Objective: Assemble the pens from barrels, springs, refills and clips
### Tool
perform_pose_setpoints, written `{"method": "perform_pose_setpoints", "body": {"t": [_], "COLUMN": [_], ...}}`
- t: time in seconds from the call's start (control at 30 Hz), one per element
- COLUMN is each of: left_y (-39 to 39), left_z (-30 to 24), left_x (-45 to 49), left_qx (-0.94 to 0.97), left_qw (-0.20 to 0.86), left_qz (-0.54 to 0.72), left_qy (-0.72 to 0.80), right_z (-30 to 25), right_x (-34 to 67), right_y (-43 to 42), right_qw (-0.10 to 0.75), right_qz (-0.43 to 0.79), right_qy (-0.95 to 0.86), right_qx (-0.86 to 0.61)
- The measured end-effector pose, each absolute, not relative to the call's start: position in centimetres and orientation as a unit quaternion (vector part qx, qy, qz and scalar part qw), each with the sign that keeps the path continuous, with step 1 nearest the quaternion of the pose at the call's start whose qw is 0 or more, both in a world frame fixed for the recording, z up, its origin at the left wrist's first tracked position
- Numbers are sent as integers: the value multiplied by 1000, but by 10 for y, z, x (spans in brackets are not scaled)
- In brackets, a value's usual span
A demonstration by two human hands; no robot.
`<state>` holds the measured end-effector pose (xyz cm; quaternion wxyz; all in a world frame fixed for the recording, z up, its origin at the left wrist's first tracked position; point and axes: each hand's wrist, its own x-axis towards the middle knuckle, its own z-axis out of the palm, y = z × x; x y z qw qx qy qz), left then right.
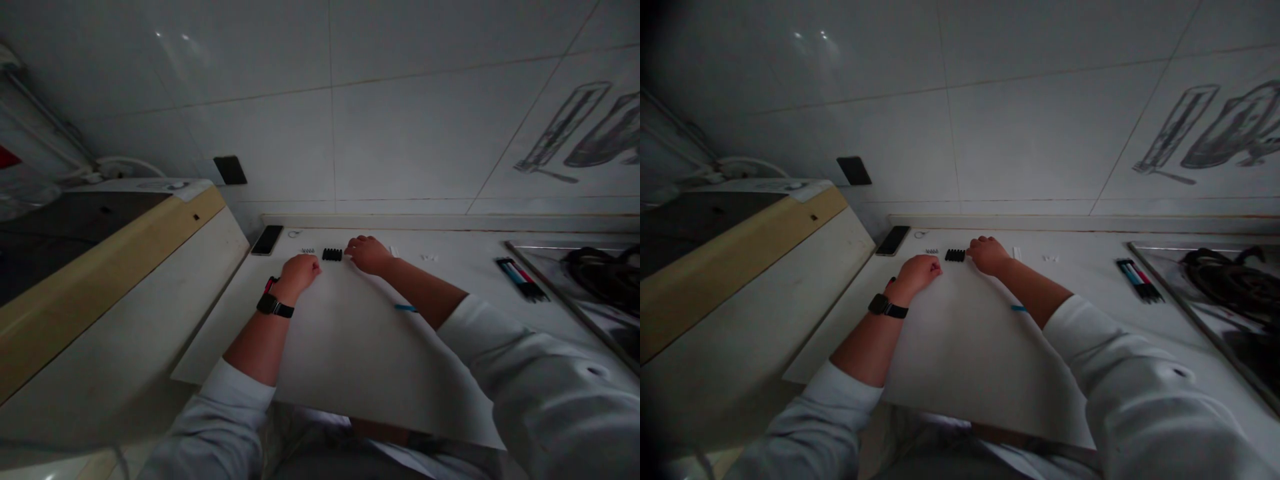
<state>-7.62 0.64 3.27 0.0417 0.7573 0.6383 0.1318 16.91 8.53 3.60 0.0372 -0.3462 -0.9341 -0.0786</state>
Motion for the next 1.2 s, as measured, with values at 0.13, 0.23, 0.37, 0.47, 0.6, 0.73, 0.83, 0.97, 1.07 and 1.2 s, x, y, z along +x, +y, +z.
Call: {"method": "perform_pose_setpoints", "body": {"t": [0.13, 0.23, 0.37, 0.47, 0.6, 0.73, 0.83, 0.97, 1.07, 1.2], "left_y": [5, 3, 1, 1, 2, 0, -4, -7, -8, -11], "left_z": [35, 39, 42, 43, 42, 43, 50, 62, 66, 50], "left_x": [-76, -74, -70, -68, -67, -62, -52, -31, -10, 14], "left_qx": [751, 746, 742, 741, 732, 724, 714, 682, 667, 661], "left_qw": [44, 44, 35, 29, 36, 76, 120, 205, 279, 346], "left_qz": [146, 172, 204, 222, 256, 308, 365, 468, 505, 504], "left_qy": [642, 642, 638, 633, 631, 613, 585, 523, 471, 435], "right_z": [34, 35, 35, 36, 45, 69, 89, 95, 80, 46], "right_x": [170, 170, 170, 170, 171, 180, 197, 223, 237, 246], "right_y": [90, 91, 92, 91, 82, 57, 30, -3, -16, -18], "right_qw": [34, 48, 41, 30, 60, 136, 200, 302, 368, 413], "right_qz": [-100, -111, -119, -125, -121, -74, -31, 44, 92, 129], "right_qy": [-935, -936, -940, -948, -947, -924, -907, -872, -831, -791], "right_qx": [-339, -332, -317, -292, -291, -350, -370, -383, -407, -432]}}
